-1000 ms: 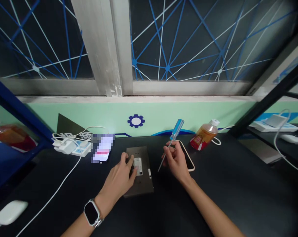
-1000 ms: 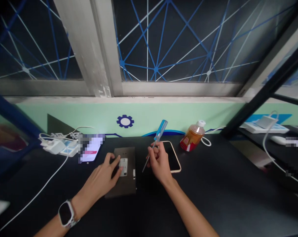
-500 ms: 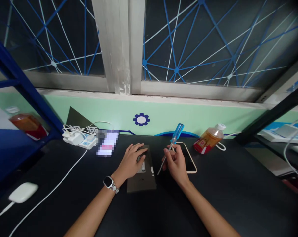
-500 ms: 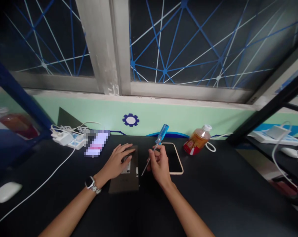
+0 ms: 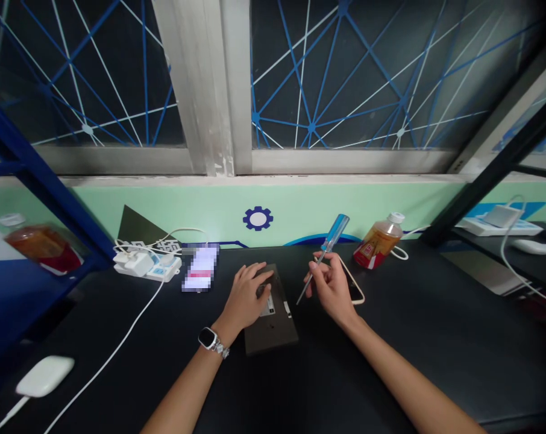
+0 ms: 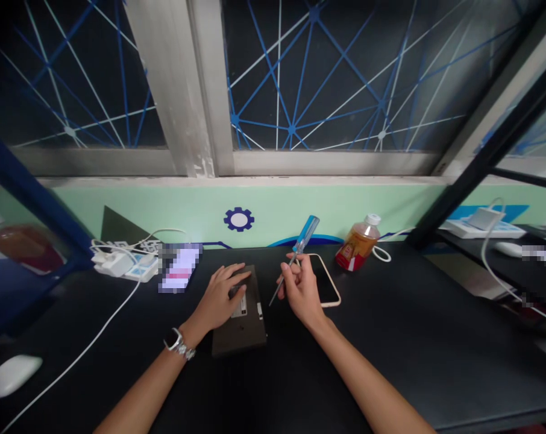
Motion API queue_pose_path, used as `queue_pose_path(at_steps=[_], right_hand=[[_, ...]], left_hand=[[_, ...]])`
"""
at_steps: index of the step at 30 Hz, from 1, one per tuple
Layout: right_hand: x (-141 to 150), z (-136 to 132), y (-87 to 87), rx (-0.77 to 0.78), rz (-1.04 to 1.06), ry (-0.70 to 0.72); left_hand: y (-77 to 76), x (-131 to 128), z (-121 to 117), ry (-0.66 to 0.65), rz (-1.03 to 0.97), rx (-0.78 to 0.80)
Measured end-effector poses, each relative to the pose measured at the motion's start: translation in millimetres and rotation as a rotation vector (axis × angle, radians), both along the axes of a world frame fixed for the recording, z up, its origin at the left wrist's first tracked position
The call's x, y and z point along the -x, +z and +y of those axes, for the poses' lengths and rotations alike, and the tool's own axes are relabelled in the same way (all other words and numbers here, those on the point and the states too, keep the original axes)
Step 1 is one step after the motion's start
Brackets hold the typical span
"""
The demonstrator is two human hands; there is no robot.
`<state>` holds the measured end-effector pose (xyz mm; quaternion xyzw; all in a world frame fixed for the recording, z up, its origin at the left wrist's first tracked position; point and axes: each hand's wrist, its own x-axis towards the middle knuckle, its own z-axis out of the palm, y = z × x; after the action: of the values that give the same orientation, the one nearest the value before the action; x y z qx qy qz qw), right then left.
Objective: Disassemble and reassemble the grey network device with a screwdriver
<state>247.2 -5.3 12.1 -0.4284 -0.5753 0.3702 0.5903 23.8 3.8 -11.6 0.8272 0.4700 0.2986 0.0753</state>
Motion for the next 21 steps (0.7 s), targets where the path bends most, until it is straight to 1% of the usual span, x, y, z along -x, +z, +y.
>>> queue_pose_path(at_steps=[12,18,21], right_hand=[[1.2,-1.3,3.4,-0.015,0.043,0.001],[2.1,-2.5,0.9,-0.010,-0.008,-0.019],[3.7,-4.7,-1.0,-0.010,-0.024,-0.005]], left_hand=[[2.4,1.7,-5.8,0.014,0.009,0.042],[1.1,2.5,-6.9,0.000,0.018,0.013],[-0.5,2.2,-6.7,0.006,0.011,0.013]])
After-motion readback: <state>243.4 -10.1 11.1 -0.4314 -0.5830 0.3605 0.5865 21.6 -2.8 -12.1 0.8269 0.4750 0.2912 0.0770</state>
